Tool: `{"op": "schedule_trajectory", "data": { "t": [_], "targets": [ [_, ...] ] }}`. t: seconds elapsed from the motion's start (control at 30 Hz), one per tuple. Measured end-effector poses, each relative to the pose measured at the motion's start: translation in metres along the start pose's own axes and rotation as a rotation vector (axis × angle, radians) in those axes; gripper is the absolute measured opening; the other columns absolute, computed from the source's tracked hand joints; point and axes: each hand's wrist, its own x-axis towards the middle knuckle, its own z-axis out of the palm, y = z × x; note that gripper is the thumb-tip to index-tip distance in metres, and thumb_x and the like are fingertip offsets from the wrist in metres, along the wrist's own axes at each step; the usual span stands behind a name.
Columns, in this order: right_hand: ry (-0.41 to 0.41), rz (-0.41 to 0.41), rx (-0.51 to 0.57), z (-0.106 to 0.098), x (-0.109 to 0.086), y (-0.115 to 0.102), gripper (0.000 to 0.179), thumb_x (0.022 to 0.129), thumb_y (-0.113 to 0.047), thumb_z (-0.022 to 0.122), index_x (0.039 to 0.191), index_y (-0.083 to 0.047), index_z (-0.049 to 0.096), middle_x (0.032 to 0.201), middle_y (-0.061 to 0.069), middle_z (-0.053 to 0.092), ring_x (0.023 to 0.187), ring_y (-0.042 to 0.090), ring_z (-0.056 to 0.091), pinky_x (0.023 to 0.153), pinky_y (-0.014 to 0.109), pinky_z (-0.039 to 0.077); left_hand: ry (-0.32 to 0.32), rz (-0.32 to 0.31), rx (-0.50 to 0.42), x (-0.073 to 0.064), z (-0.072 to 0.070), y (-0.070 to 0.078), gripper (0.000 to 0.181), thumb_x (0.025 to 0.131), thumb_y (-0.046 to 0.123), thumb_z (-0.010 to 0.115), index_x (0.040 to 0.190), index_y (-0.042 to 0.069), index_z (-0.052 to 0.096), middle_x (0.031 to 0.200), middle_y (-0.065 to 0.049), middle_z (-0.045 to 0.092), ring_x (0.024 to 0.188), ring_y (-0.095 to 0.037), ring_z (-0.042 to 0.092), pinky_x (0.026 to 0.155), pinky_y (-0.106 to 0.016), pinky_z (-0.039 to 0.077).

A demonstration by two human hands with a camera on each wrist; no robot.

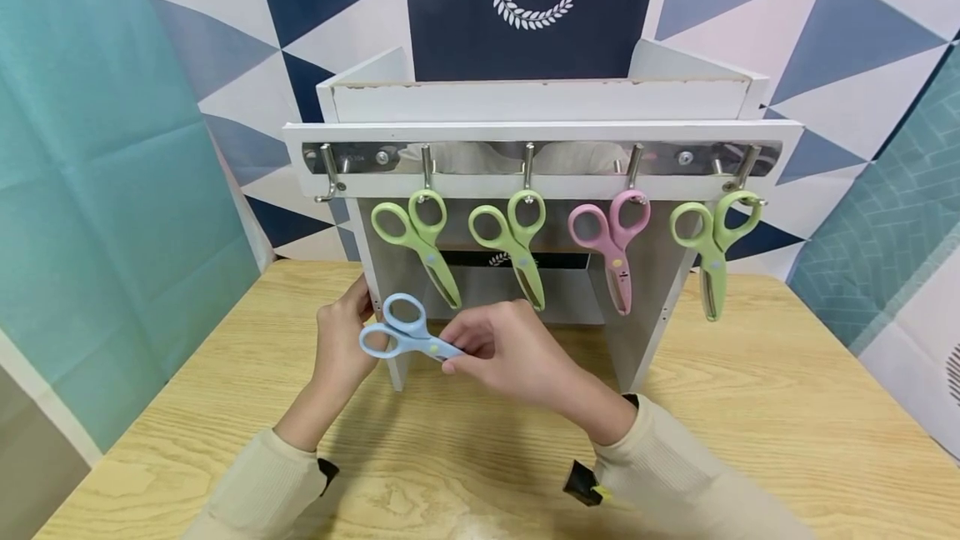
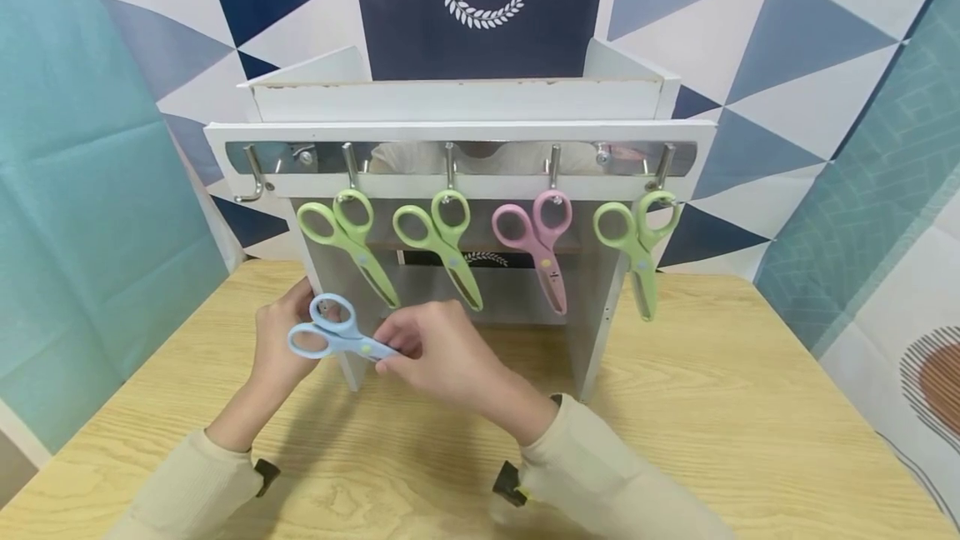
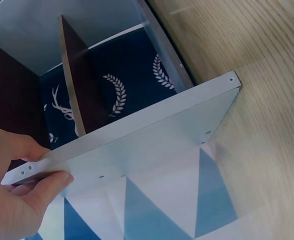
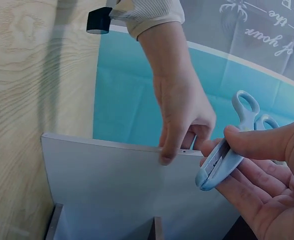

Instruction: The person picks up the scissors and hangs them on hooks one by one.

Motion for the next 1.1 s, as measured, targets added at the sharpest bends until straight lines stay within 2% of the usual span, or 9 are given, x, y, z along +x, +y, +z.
{"op": "schedule_trajectory", "data": {
  "t": [0.1, 0.2, 0.33, 0.47, 0.53, 0.63, 0.7, 0.87, 1.1],
  "targets": [
    [0.009, -0.015, 0.001, -0.001, 0.002, -0.005, 0.010, 0.079, -0.010, 0.076, 0.089, -0.011, 0.073, 0.078, -0.001, 0.075, 0.067, -0.003, 0.065, 0.060, 0.017, 0.056, 0.021, 0.020, 0.051, 0.000, 0.000, 0.000, 0.014, 0.078, 0.005, 0.063, 0.091, 0.002, 0.064, 0.078, -0.014, 0.075, 0.076, -0.028, 0.074, 0.062, -0.043, 0.061],
    [0.021, -0.038, -0.003, -0.003, 0.004, -0.009, 0.011, 0.079, -0.009, 0.077, 0.089, -0.010, 0.073, 0.078, -0.001, 0.075, 0.067, -0.003, 0.066, 0.060, 0.017, 0.056, 0.045, 0.056, 0.100, 0.000, 0.000, 0.000, 0.013, 0.075, 0.005, 0.067, 0.087, 0.003, 0.063, 0.068, -0.010, 0.072, 0.059, -0.021, 0.068, 0.048, -0.036, 0.051],
    [0.037, -0.061, -0.001, -0.002, 0.007, -0.013, 0.012, 0.078, -0.008, 0.077, 0.089, -0.009, 0.073, 0.078, 0.001, 0.075, 0.067, -0.002, 0.066, 0.060, 0.017, 0.057, 0.067, 0.079, 0.118, 0.001, 0.001, -0.001, 0.015, 0.072, 0.004, 0.070, 0.084, 0.004, 0.061, 0.057, -0.007, 0.065, 0.048, -0.012, 0.053, 0.043, -0.026, 0.038],
    [0.054, -0.068, 0.010, -0.001, 0.010, -0.015, 0.012, 0.078, -0.009, 0.077, 0.089, -0.008, 0.073, 0.078, 0.002, 0.075, 0.067, -0.001, 0.067, 0.061, 0.016, 0.057, 0.074, 0.074, 0.109, 0.000, 0.001, -0.001, 0.018, 0.071, 0.001, 0.071, 0.087, 0.004, 0.062, 0.055, -0.006, 0.063, 0.046, -0.009, 0.045, 0.043, -0.022, 0.035],
    [0.061, -0.070, 0.014, 0.000, 0.011, -0.017, 0.012, 0.078, -0.009, 0.077, 0.089, -0.008, 0.073, 0.078, 0.002, 0.075, 0.067, -0.001, 0.067, 0.061, 0.016, 0.057, 0.075, 0.062, 0.101, 0.000, 0.001, 0.000, 0.019, 0.070, -0.001, 0.070, 0.088, 0.002, 0.063, 0.056, -0.007, 0.064, 0.045, -0.010, 0.046, 0.043, -0.022, 0.037],
    [0.067, -0.074, 0.022, 0.001, 0.013, -0.019, 0.012, 0.078, -0.009, 0.077, 0.089, -0.008, 0.073, 0.078, 0.002, 0.075, 0.067, -0.001, 0.068, 0.060, 0.016, 0.057, 0.067, 0.029, 0.083, -0.001, 0.001, 0.001, 0.016, 0.072, -0.003, 0.068, 0.086, 0.000, 0.063, 0.061, -0.010, 0.067, 0.048, -0.016, 0.058, 0.045, -0.025, 0.044],
    [0.074, -0.076, 0.031, 0.001, 0.014, -0.021, 0.012, 0.078, -0.010, 0.077, 0.089, -0.008, 0.073, 0.078, 0.002, 0.075, 0.067, 0.000, 0.068, 0.060, 0.017, 0.057, 0.054, 0.000, 0.078, -0.001, 0.001, 0.002, 0.011, 0.074, -0.002, 0.067, 0.083, 0.000, 0.061, 0.061, -0.011, 0.067, 0.050, -0.019, 0.061, 0.045, -0.026, 0.045],
    [0.093, -0.070, 0.050, 0.001, 0.018, -0.026, 0.012, 0.078, -0.011, 0.078, 0.089, -0.008, 0.073, 0.078, 0.002, 0.075, 0.066, 0.000, 0.068, 0.059, 0.018, 0.057, 0.025, -0.010, 0.106, -0.002, -0.001, 0.003, 0.012, 0.077, 0.000, 0.067, 0.073, 0.002, 0.056, 0.057, -0.011, 0.060, 0.053, -0.020, 0.055, 0.049, -0.029, 0.041],
    [0.099, -0.073, 0.029, -0.003, 0.023, -0.032, 0.013, 0.079, -0.013, 0.078, 0.091, -0.009, 0.073, 0.080, 0.001, 0.075, 0.066, -0.003, 0.067, 0.060, 0.017, 0.056, 0.011, -0.013, 0.079, -0.004, -0.001, 0.003, 0.008, 0.076, -0.002, 0.068, 0.082, -0.003, 0.064, 0.072, -0.018, 0.069, 0.071, -0.032, 0.068, 0.063, -0.044, 0.056]
  ]
}}
